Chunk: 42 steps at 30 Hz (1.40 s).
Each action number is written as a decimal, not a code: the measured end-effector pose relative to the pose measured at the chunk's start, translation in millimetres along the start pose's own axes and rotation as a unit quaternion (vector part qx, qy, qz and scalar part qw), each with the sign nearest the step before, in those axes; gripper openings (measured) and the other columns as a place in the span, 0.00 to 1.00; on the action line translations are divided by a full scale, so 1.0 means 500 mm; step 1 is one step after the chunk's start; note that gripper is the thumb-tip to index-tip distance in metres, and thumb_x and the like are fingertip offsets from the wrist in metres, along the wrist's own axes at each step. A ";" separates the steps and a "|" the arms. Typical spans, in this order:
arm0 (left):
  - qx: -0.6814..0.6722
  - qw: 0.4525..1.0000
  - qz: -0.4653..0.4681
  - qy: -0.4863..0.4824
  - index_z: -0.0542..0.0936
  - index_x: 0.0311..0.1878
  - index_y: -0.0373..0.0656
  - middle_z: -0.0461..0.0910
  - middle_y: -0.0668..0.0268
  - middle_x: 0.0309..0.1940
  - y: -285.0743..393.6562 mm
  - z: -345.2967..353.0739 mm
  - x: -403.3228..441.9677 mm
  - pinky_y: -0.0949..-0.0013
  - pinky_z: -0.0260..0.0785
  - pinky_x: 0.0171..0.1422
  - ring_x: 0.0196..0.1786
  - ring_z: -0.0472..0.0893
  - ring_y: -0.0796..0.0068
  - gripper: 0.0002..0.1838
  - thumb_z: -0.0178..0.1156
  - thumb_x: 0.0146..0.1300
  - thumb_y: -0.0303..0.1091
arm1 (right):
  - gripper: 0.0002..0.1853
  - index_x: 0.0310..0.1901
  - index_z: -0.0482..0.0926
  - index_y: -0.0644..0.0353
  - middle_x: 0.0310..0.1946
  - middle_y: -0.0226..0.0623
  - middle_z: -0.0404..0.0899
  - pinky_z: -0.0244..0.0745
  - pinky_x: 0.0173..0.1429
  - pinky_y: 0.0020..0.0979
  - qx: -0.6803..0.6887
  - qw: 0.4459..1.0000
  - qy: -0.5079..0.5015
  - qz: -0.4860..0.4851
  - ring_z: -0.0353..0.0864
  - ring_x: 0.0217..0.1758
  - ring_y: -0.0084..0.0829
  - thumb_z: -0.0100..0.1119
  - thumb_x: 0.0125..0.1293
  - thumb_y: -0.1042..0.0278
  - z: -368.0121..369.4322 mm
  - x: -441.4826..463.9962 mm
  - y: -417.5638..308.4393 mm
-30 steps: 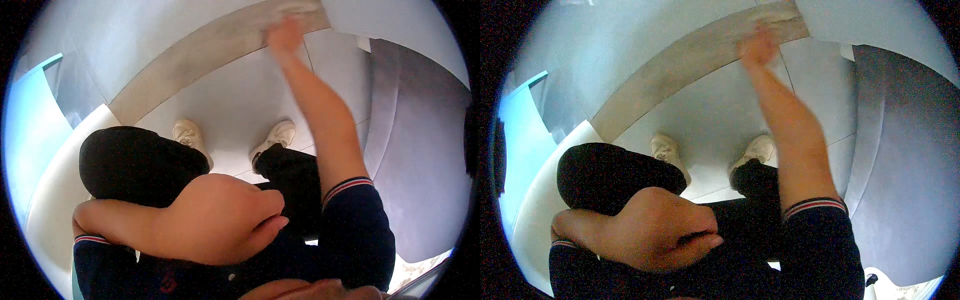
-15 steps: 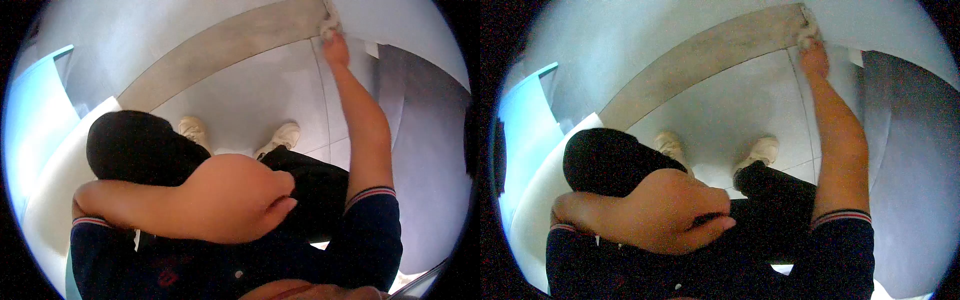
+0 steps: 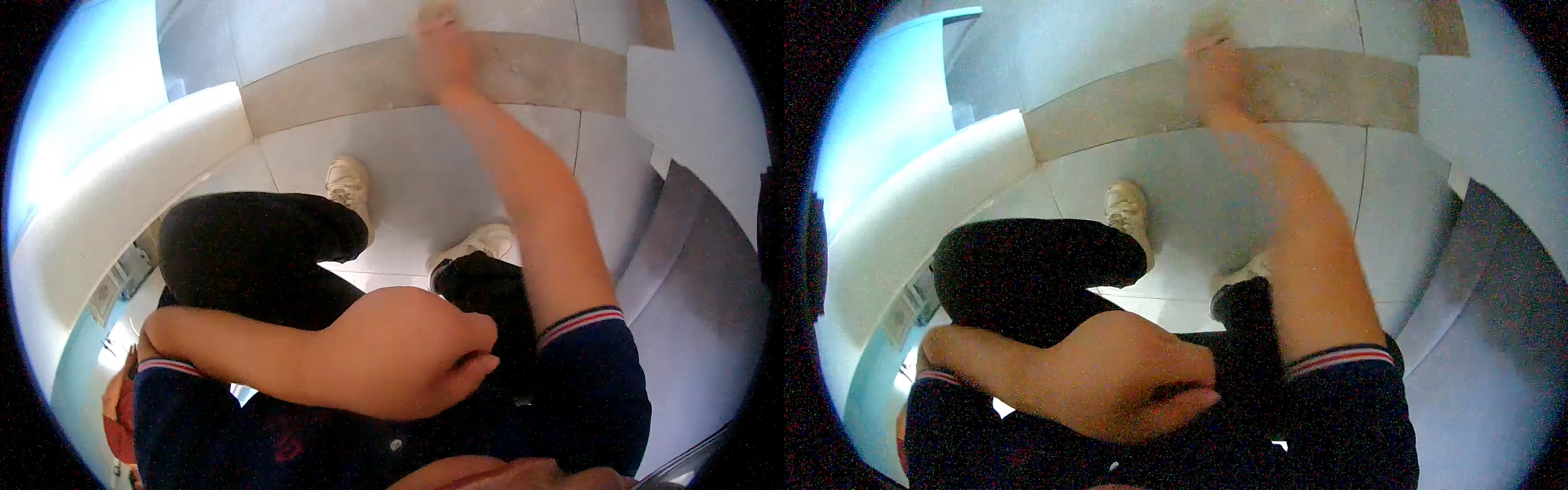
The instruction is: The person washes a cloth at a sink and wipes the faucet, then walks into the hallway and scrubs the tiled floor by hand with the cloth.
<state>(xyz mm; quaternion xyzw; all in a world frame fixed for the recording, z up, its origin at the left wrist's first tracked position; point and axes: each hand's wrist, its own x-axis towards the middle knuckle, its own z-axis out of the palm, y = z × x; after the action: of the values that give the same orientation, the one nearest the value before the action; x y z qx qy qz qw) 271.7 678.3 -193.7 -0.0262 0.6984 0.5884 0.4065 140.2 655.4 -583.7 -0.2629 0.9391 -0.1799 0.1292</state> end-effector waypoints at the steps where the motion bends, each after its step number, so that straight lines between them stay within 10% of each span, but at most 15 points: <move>1: -0.014 1.000 -0.007 0.017 0.76 0.31 0.46 0.75 0.57 0.20 0.001 -0.002 -0.015 0.51 0.69 0.29 0.26 0.78 0.49 0.11 0.60 0.65 0.42 | 0.18 0.55 0.79 0.53 0.54 0.46 0.78 0.75 0.58 0.49 0.010 0.998 -0.027 -0.056 0.78 0.57 0.47 0.50 0.69 0.57 0.029 -0.027 -0.070; 6: -0.086 0.987 -0.041 0.126 0.78 0.33 0.47 0.75 0.59 0.19 -0.015 0.015 -0.072 0.57 0.69 0.28 0.24 0.78 0.53 0.07 0.64 0.63 0.37 | 0.20 0.62 0.75 0.47 0.64 0.38 0.73 0.69 0.67 0.47 0.029 0.919 -0.082 -0.385 0.75 0.63 0.45 0.47 0.70 0.58 0.189 -0.179 -0.171; 9: -0.085 0.975 -0.055 0.200 0.79 0.33 0.46 0.75 0.60 0.19 -0.040 0.047 -0.108 0.59 0.69 0.28 0.23 0.78 0.55 0.06 0.64 0.63 0.35 | 0.20 0.62 0.75 0.48 0.64 0.35 0.73 0.68 0.68 0.46 0.058 0.915 -0.200 -0.346 0.71 0.68 0.41 0.45 0.71 0.62 0.115 -0.057 -0.102; 12: -0.100 0.946 -0.107 0.289 0.79 0.33 0.44 0.76 0.59 0.20 -0.061 0.063 -0.179 0.60 0.69 0.27 0.23 0.78 0.56 0.06 0.64 0.63 0.34 | 0.34 0.70 0.67 0.38 0.69 0.32 0.67 0.70 0.62 0.55 -0.079 0.947 -0.168 -0.262 0.66 0.71 0.36 0.63 0.60 0.54 -0.035 0.056 -0.060; 15: -0.050 0.906 -0.090 0.411 0.80 0.34 0.39 0.80 0.60 0.25 -0.079 0.076 -0.266 0.65 0.69 0.28 0.25 0.80 0.61 0.05 0.65 0.63 0.30 | 0.38 0.74 0.59 0.38 0.74 0.37 0.60 0.68 0.66 0.58 -0.210 0.940 -0.104 -0.247 0.61 0.75 0.42 0.60 0.62 0.59 -0.023 0.123 0.038; 16: 0.011 0.882 -0.075 0.465 0.81 0.35 0.40 0.81 0.62 0.26 -0.093 0.069 -0.303 0.67 0.70 0.29 0.26 0.81 0.66 0.05 0.65 0.63 0.30 | 0.38 0.74 0.59 0.41 0.74 0.42 0.59 0.67 0.68 0.57 -0.157 0.949 -0.098 -0.254 0.60 0.75 0.46 0.59 0.62 0.62 -0.036 0.147 0.023; 19: 0.052 0.571 -0.178 0.800 0.82 0.32 0.40 0.75 0.66 0.18 -0.193 0.074 -0.401 0.74 0.65 0.25 0.20 0.72 0.83 0.09 0.66 0.63 0.36 | 0.41 0.75 0.56 0.50 0.76 0.41 0.54 0.62 0.74 0.49 -0.226 0.925 -0.078 -0.294 0.55 0.77 0.47 0.63 0.61 0.58 0.056 0.162 0.149; 20: 0.007 0.510 -0.261 0.819 0.84 0.34 0.40 0.79 0.59 0.21 -0.231 0.061 -0.478 0.70 0.71 0.31 0.25 0.80 0.75 0.12 0.64 0.62 0.40 | 0.42 0.75 0.56 0.51 0.76 0.43 0.53 0.61 0.76 0.47 -0.234 0.911 -0.030 -0.338 0.56 0.77 0.48 0.62 0.61 0.59 0.035 0.158 0.151; 22: 0.208 0.483 -0.349 0.776 0.83 0.40 0.40 0.79 0.72 0.28 -0.354 0.012 -0.639 0.78 0.63 0.29 0.28 0.73 0.85 0.13 0.61 0.70 0.41 | 0.40 0.74 0.56 0.55 0.73 0.51 0.56 0.61 0.74 0.47 -0.221 0.912 0.007 -0.346 0.60 0.73 0.53 0.60 0.62 0.60 0.035 0.182 0.105; 25: -0.145 0.447 -0.134 0.873 0.82 0.38 0.42 0.75 0.73 0.25 -0.385 0.007 -0.581 0.79 0.60 0.28 0.26 0.70 0.86 0.12 0.61 0.69 0.42 | 0.34 0.71 0.61 0.61 0.65 0.62 0.66 0.68 0.67 0.50 -0.184 0.942 0.021 -0.280 0.69 0.64 0.63 0.53 0.64 0.63 0.033 0.140 0.275; 29: -0.142 0.534 -0.129 0.824 0.82 0.42 0.41 0.74 0.72 0.25 -0.432 0.101 -0.451 0.79 0.62 0.28 0.24 0.69 0.83 0.12 0.61 0.68 0.41 | 0.28 0.65 0.69 0.61 0.50 0.61 0.78 0.71 0.62 0.50 -0.189 0.922 0.098 -0.323 0.76 0.55 0.63 0.51 0.65 0.60 0.073 0.152 0.420; 35: -0.170 0.576 -0.057 0.798 0.81 0.42 0.39 0.73 0.72 0.23 -0.431 0.099 -0.495 0.77 0.61 0.26 0.21 0.68 0.81 0.14 0.62 0.66 0.42 | 0.26 0.56 0.78 0.64 0.61 0.55 0.73 0.63 0.71 0.41 -0.184 0.945 -0.146 -0.226 0.68 0.68 0.49 0.55 0.65 0.52 0.148 -0.165 -0.037; 36: -0.170 0.583 -0.052 0.793 0.80 0.41 0.39 0.72 0.72 0.23 -0.431 0.086 -0.493 0.77 0.61 0.25 0.20 0.67 0.82 0.13 0.62 0.66 0.42 | 0.24 0.58 0.76 0.62 0.58 0.50 0.76 0.67 0.68 0.42 -0.076 0.946 0.011 -0.313 0.71 0.64 0.48 0.56 0.64 0.56 0.209 -0.262 -0.066; 38: -0.166 0.601 -0.045 0.780 0.80 0.39 0.40 0.71 0.73 0.21 -0.427 0.082 -0.468 0.77 0.59 0.23 0.19 0.66 0.82 0.13 0.62 0.66 0.42 | 0.17 0.52 0.78 0.60 0.52 0.44 0.78 0.73 0.60 0.44 0.059 0.955 -0.207 -0.204 0.74 0.58 0.47 0.54 0.63 0.67 0.238 -0.428 -0.156; 42: -0.157 0.631 -0.028 0.759 0.79 0.36 0.41 0.68 0.73 0.18 -0.410 0.076 -0.439 0.77 0.56 0.20 0.16 0.63 0.83 0.12 0.62 0.66 0.41 | 0.18 0.54 0.79 0.54 0.62 0.37 0.76 0.70 0.66 0.40 0.083 0.823 -0.180 -0.532 0.75 0.62 0.38 0.53 0.63 0.69 0.268 -0.651 -0.109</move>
<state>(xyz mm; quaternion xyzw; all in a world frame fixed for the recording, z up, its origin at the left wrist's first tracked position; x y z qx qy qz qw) 544.2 550.4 -225.7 -0.5468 0.6563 0.4496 -0.2611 479.3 751.9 -634.2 -0.7379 0.5946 -0.2475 0.2019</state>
